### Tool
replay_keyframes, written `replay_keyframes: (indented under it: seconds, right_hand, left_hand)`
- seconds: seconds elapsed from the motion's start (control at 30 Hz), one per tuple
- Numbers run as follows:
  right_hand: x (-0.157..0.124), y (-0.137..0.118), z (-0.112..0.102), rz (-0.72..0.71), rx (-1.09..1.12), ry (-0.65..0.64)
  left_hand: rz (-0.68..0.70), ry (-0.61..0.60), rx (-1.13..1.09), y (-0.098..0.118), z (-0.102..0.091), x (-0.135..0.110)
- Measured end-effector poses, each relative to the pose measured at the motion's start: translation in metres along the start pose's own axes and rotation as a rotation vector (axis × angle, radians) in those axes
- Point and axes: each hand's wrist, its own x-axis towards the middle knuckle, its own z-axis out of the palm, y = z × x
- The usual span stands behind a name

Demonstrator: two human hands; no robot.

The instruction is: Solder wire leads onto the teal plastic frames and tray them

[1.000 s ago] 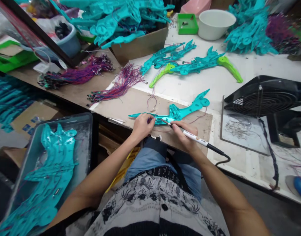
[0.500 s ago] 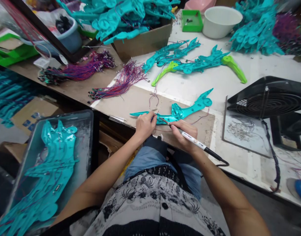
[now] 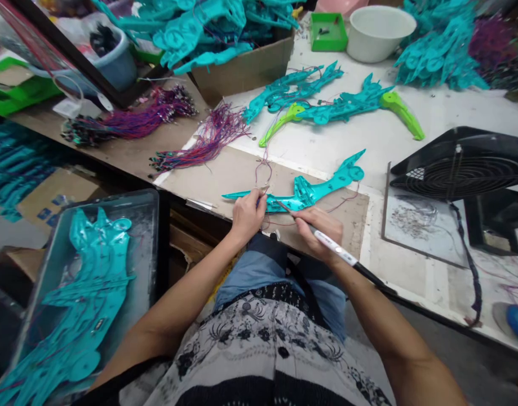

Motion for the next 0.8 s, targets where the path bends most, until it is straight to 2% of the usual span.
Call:
replay_keyframes:
  seconds: [0.13, 0.27, 0.4, 0.8]
  right_hand:
    - [-0.006, -0.002, -0.016, 0.113, 0.019, 0.067]
    - [-0.009, 0.000, -0.015, 0.078, 0.041, 0.068]
    - [-0.007, 0.001, -0.010, 0.080, 0.041, 0.065]
    - [-0.009, 0.001, -0.011, 0.131, 0.039, 0.064]
  left_hand:
    - [0.107, -0.007, -0.112, -0.008, -0.001, -0.005]
    - [0.167, -0.075, -0.067, -0.009, -0.003, -0.008]
    - [0.123, -0.104, -0.008, -0.004, -0.002, -0.010]
    - [0.043, -0.052, 0.018, 0.007, 0.003, -0.018]
